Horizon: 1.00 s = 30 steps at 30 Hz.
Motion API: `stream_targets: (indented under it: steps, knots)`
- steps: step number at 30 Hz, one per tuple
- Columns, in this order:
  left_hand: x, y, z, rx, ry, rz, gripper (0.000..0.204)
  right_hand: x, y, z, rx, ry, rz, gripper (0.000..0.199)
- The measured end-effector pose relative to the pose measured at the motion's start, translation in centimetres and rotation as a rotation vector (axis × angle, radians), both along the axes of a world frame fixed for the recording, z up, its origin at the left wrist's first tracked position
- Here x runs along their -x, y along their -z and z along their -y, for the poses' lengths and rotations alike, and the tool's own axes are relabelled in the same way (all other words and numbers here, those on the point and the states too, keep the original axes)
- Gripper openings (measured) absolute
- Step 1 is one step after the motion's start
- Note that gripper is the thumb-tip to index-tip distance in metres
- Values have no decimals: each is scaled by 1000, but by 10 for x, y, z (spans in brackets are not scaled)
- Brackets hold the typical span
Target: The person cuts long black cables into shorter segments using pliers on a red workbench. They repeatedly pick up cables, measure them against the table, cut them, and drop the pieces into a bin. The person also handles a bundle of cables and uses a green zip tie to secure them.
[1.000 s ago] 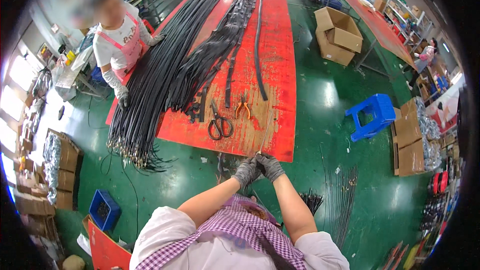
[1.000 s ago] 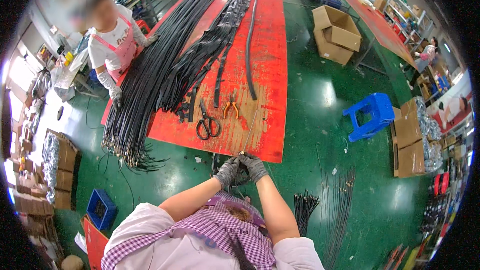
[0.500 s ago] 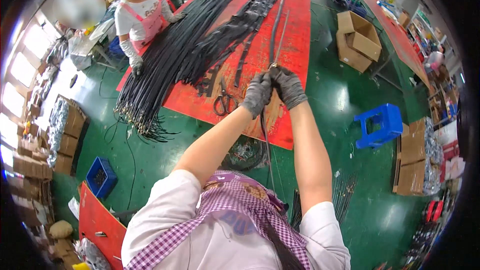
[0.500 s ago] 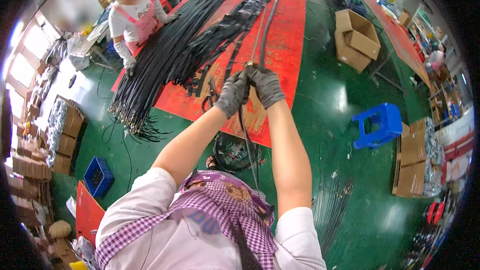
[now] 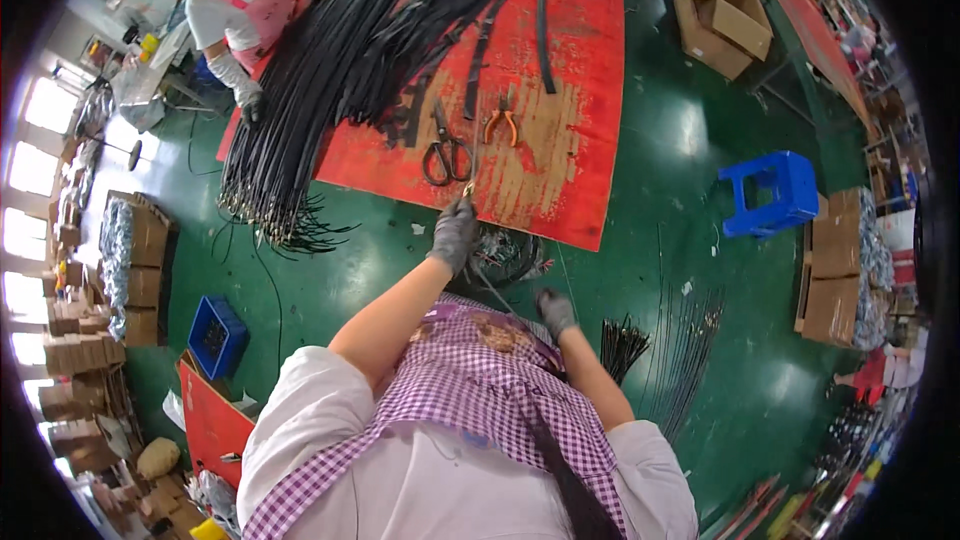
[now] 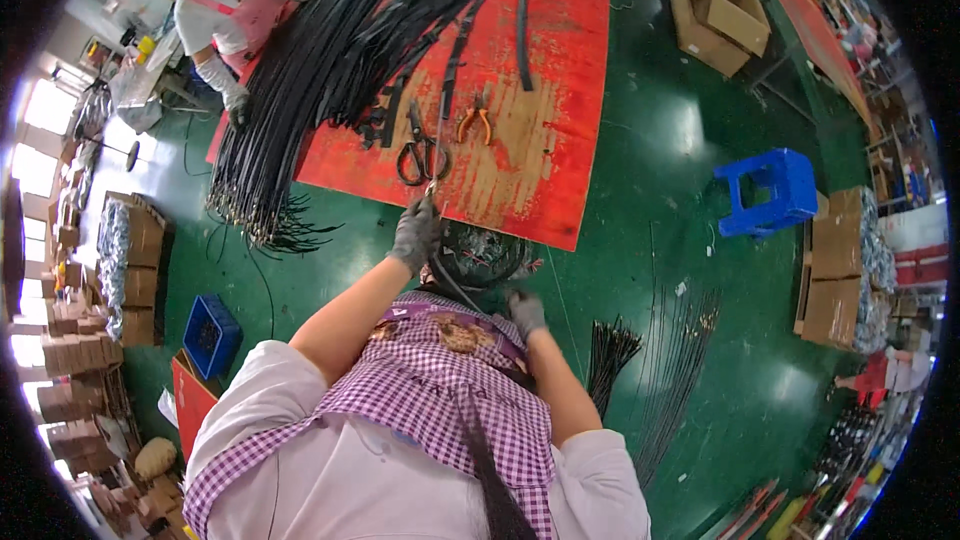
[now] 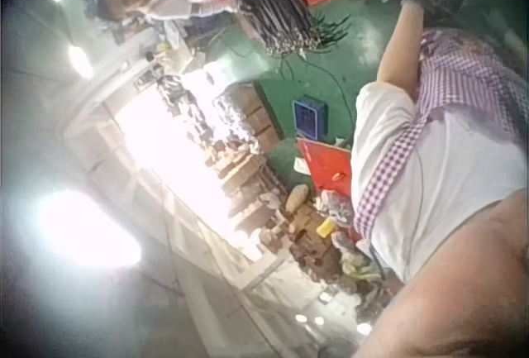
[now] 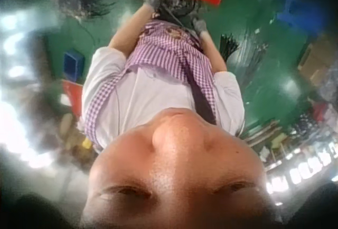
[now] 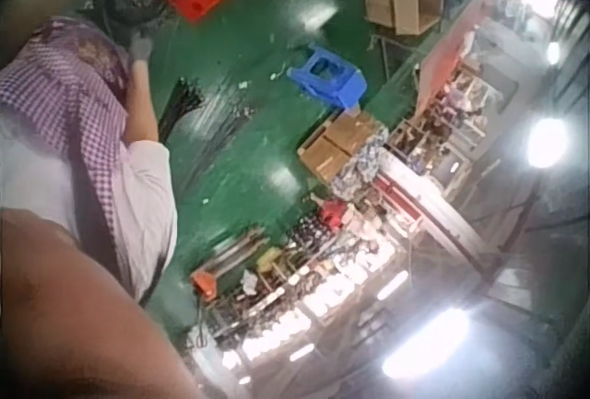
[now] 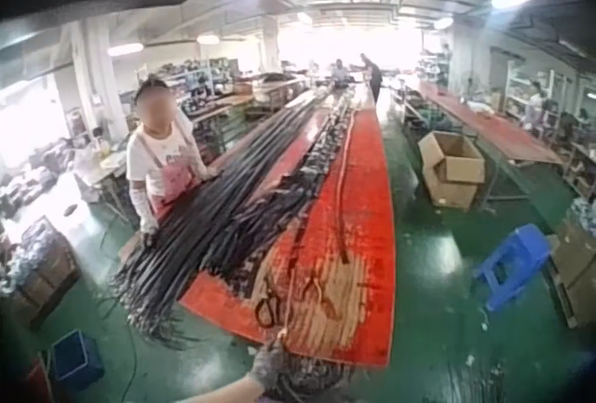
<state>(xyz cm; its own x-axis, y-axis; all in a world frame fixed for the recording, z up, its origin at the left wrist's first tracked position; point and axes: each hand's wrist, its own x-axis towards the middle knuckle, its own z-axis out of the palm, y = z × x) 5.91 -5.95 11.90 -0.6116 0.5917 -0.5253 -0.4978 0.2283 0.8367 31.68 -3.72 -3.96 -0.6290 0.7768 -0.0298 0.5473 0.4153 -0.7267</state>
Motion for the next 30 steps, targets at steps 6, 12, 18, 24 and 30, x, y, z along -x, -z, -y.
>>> stream_targets:
  steps: [6,12,18,24,30]
  knots:
    - [4,-27,24,29,-70,223,18,-83,71,50,757,189,363,37]
    - [22,-10,19,-32,-168,271,15,30,-26,-40,386,-22,486,37]
    - [28,21,34,81,159,-129,21,181,-91,-137,-1,-14,435,39]
    - [56,23,89,42,3,-82,22,309,-136,-180,75,236,643,61]
    - [96,52,113,9,-126,-8,25,359,-113,-188,-25,419,581,68]
